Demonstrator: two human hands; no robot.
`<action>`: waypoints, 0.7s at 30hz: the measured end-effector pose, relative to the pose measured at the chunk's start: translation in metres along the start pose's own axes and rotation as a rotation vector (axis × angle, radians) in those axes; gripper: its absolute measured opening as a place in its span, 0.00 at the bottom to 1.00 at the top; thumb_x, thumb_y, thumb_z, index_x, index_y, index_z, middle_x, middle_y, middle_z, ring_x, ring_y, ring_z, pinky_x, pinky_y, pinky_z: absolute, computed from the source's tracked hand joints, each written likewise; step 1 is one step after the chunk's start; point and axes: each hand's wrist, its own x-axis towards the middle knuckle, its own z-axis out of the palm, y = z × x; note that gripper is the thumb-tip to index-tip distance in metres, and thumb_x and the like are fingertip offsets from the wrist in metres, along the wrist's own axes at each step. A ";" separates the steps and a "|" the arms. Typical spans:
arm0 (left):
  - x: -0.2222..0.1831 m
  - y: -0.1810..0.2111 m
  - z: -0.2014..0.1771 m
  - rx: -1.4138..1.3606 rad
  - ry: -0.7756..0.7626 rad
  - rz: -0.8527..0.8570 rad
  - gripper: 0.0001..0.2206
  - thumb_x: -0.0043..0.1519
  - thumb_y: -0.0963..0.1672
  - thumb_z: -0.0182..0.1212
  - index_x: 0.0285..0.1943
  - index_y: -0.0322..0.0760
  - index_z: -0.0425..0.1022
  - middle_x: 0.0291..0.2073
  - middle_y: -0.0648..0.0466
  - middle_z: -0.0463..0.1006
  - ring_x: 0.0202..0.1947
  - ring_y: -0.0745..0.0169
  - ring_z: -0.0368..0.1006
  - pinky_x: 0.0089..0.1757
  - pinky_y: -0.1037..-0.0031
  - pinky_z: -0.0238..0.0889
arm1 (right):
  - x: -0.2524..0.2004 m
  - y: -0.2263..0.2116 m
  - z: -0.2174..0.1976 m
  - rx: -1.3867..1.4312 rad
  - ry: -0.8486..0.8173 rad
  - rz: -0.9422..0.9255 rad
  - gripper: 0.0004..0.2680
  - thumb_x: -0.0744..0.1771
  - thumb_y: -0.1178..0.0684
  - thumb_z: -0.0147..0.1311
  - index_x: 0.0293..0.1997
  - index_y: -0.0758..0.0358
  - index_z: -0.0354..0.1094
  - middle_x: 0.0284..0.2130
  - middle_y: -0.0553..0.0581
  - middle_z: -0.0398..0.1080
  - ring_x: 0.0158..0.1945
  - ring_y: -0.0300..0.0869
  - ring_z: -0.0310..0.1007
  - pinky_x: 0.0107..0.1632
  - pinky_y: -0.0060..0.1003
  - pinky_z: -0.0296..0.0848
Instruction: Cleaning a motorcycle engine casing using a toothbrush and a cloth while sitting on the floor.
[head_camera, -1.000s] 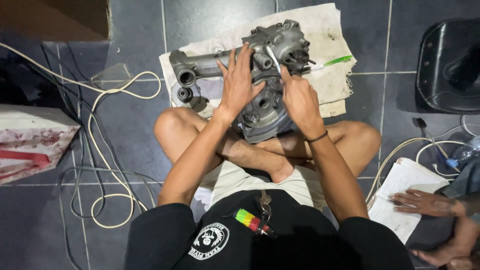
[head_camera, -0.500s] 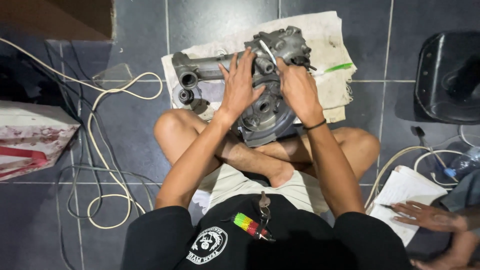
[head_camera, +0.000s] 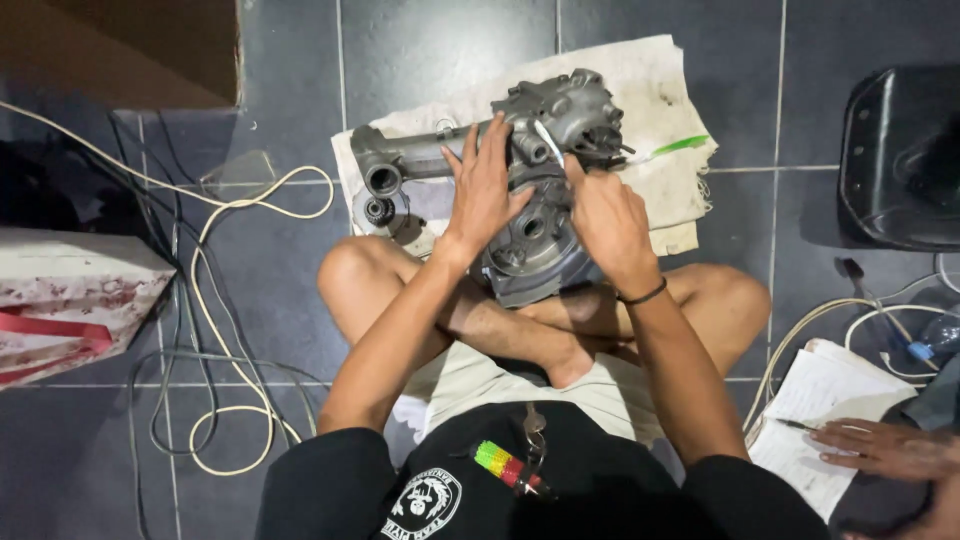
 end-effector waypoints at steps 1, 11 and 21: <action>-0.001 -0.001 0.002 -0.004 -0.015 -0.002 0.46 0.48 0.46 0.83 0.75 0.35 0.56 0.75 0.44 0.57 0.70 0.22 0.55 0.58 0.13 0.41 | 0.010 0.001 0.001 0.004 -0.012 0.010 0.17 0.70 0.57 0.38 0.68 0.55 0.64 0.34 0.68 0.77 0.40 0.66 0.80 0.44 0.63 0.78; 0.002 -0.002 0.006 -0.037 0.039 -0.035 0.49 0.46 0.46 0.84 0.75 0.33 0.54 0.71 0.43 0.62 0.71 0.27 0.56 0.60 0.17 0.40 | 0.026 -0.003 -0.032 -0.118 0.032 -0.087 0.10 0.70 0.57 0.43 0.46 0.55 0.77 0.25 0.67 0.77 0.37 0.66 0.81 0.39 0.61 0.78; -0.004 -0.011 0.025 -0.151 0.114 -0.098 0.45 0.45 0.45 0.84 0.69 0.26 0.58 0.66 0.33 0.66 0.71 0.28 0.57 0.63 0.21 0.38 | 0.039 -0.021 -0.049 -0.300 0.057 -0.099 0.13 0.68 0.59 0.42 0.33 0.64 0.80 0.27 0.72 0.78 0.39 0.66 0.81 0.40 0.62 0.77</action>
